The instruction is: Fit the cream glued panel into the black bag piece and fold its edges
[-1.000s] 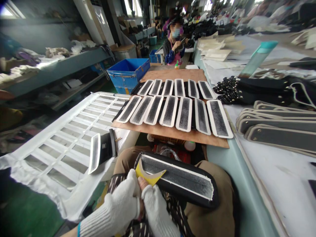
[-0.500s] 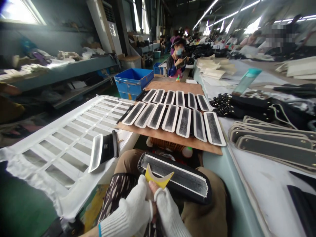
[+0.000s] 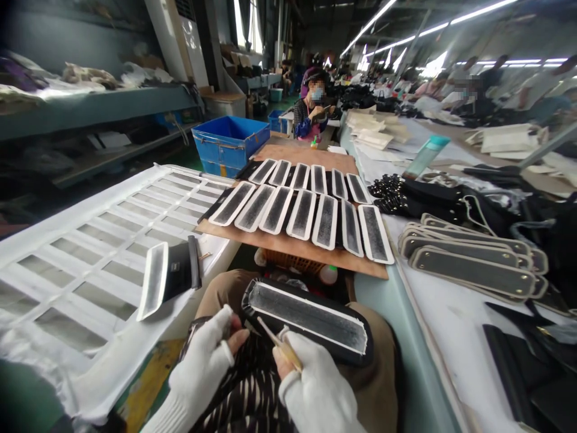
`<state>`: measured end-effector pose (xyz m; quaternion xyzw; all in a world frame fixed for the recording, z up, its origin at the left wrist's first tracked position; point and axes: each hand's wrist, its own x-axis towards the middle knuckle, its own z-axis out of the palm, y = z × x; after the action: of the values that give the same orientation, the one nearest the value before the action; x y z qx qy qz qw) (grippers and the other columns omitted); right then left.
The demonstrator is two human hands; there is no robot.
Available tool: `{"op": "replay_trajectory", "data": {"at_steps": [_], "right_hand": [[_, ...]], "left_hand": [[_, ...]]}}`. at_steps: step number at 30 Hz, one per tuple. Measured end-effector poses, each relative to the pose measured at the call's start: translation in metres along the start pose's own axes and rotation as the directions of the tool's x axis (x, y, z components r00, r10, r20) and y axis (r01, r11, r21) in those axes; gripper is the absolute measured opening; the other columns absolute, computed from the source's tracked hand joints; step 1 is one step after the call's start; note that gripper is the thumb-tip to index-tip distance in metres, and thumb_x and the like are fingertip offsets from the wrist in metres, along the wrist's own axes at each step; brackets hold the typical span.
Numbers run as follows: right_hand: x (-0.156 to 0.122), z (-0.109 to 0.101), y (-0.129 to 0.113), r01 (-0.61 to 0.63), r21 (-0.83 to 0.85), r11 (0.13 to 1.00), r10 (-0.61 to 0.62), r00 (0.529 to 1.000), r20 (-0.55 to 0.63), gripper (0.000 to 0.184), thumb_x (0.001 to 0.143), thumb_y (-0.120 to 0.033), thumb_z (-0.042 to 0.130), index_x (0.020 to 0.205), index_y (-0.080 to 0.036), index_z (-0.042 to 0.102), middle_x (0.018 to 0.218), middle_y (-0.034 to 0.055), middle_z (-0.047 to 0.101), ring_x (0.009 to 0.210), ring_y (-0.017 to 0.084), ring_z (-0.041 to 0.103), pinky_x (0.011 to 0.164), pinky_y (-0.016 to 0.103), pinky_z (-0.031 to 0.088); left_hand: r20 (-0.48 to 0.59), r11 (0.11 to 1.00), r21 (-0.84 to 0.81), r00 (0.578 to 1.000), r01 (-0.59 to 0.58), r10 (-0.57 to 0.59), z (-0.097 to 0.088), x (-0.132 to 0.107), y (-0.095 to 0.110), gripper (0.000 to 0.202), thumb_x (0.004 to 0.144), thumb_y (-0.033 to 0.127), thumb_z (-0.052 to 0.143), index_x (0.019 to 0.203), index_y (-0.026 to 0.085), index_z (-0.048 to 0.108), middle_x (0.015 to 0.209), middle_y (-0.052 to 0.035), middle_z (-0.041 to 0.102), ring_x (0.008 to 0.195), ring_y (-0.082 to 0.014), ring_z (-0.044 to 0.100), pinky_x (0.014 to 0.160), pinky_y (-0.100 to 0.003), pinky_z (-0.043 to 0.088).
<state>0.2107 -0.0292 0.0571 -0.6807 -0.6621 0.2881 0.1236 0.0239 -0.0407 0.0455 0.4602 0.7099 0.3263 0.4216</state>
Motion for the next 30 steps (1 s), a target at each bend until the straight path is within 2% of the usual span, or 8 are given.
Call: {"op": "replay_trajectory", "data": {"at_steps": [3,5,8,11,15,20,26,30], "right_hand": [[0.012,-0.014,-0.021,0.039,-0.256,0.966,-0.014,0.995,0.101,0.025,0.089,-0.041,0.053,0.1,-0.034,0.074,0.108,0.0036,0.076,0.1,0.03,0.07,0.075,0.037,0.054],[0.02,-0.018,-0.028,0.074,-0.331,0.941,-0.028,0.99,0.142,0.029,0.091,-0.039,0.049,0.105,-0.033,0.074,0.108,0.0057,0.076,0.098,0.029,0.07,0.076,0.037,0.053],[0.028,-0.019,-0.031,0.094,-0.362,0.928,-0.05,0.99,0.128,0.03,0.09,-0.037,0.052,0.109,-0.03,0.075,0.105,0.0084,0.077,0.096,0.028,0.071,0.079,0.036,0.053],[0.03,-0.019,-0.032,0.12,-0.363,0.924,-0.069,0.986,0.15,0.028,0.09,-0.034,0.055,0.108,-0.029,0.075,0.102,0.0085,0.077,0.097,0.028,0.071,0.081,0.035,0.052],[0.032,-0.023,-0.039,0.085,-0.396,0.914,-0.011,0.983,0.185,0.03,0.092,-0.031,0.053,0.114,-0.031,0.073,0.106,0.0077,0.076,0.104,0.029,0.07,0.083,0.036,0.051],[0.037,-0.026,-0.048,0.07,-0.445,0.893,0.039,0.972,0.232,0.026,0.094,-0.035,0.05,0.104,-0.034,0.074,0.094,0.0042,0.077,0.094,0.03,0.072,0.073,0.036,0.049],[0.047,-0.031,-0.053,0.278,-0.573,0.771,-0.201,0.96,0.195,0.021,0.093,-0.037,0.053,0.092,-0.03,0.072,0.081,0.0027,0.073,0.073,0.025,0.069,0.059,0.033,0.039],[0.055,-0.046,-0.068,0.525,-0.643,0.557,-0.442,0.843,0.306,0.025,0.096,-0.027,0.043,0.09,-0.025,0.067,0.085,0.0053,0.068,0.077,0.026,0.066,0.059,0.034,0.035]], "left_hand": [[-0.045,0.992,-0.124,0.999,-0.022,0.016,-0.002,0.018,-0.003,0.022,0.086,0.044,0.053,0.086,0.023,0.045,0.072,0.0029,0.051,0.07,-0.0182,0.057,0.068,-0.03,0.049],[-0.074,0.974,-0.224,0.997,-0.037,0.021,0.005,0.025,-0.007,0.023,0.086,0.042,0.055,0.092,0.023,0.043,0.078,0.0024,0.052,0.077,-0.019,0.059,0.072,-0.03,0.05],[-0.06,0.94,-0.332,0.996,-0.075,0.058,0.012,0.027,-0.008,0.035,0.087,0.04,0.057,0.112,0.021,0.042,0.107,-0.0054,0.061,0.106,-0.0225,0.061,0.094,-0.033,0.05],[-0.002,0.932,-0.354,0.997,-0.072,0.077,0.012,0.025,-0.007,0.048,0.088,0.041,0.055,0.129,0.018,0.041,0.134,-0.0117,0.058,0.128,-0.0249,0.054,0.112,-0.037,0.04],[-0.044,0.952,-0.302,0.999,-0.039,0.027,0.013,0.024,-0.012,0.055,0.084,0.044,0.059,0.132,0.019,0.051,0.137,-0.0114,0.06,0.13,-0.0299,0.053,0.111,-0.038,0.041],[-0.105,0.939,-0.343,0.994,-0.01,-0.028,0.022,0.023,-0.016,0.058,0.083,0.044,0.062,0.135,0.02,0.053,0.139,-0.0112,0.06,0.13,-0.0311,0.054,0.11,-0.039,0.043],[-0.119,0.889,-0.45,0.982,0.081,-0.149,0.031,0.024,-0.013,0.064,0.079,0.041,0.065,0.138,0.018,0.051,0.146,-0.0122,0.054,0.139,-0.0323,0.044,0.116,-0.041,0.035],[-0.081,0.863,-0.49,0.98,0.121,-0.184,0.032,0.027,-0.016,0.07,0.078,0.043,0.065,0.141,0.018,0.046,0.151,-0.0123,0.048,0.142,-0.0327,0.04,0.117,-0.04,0.034]]}}
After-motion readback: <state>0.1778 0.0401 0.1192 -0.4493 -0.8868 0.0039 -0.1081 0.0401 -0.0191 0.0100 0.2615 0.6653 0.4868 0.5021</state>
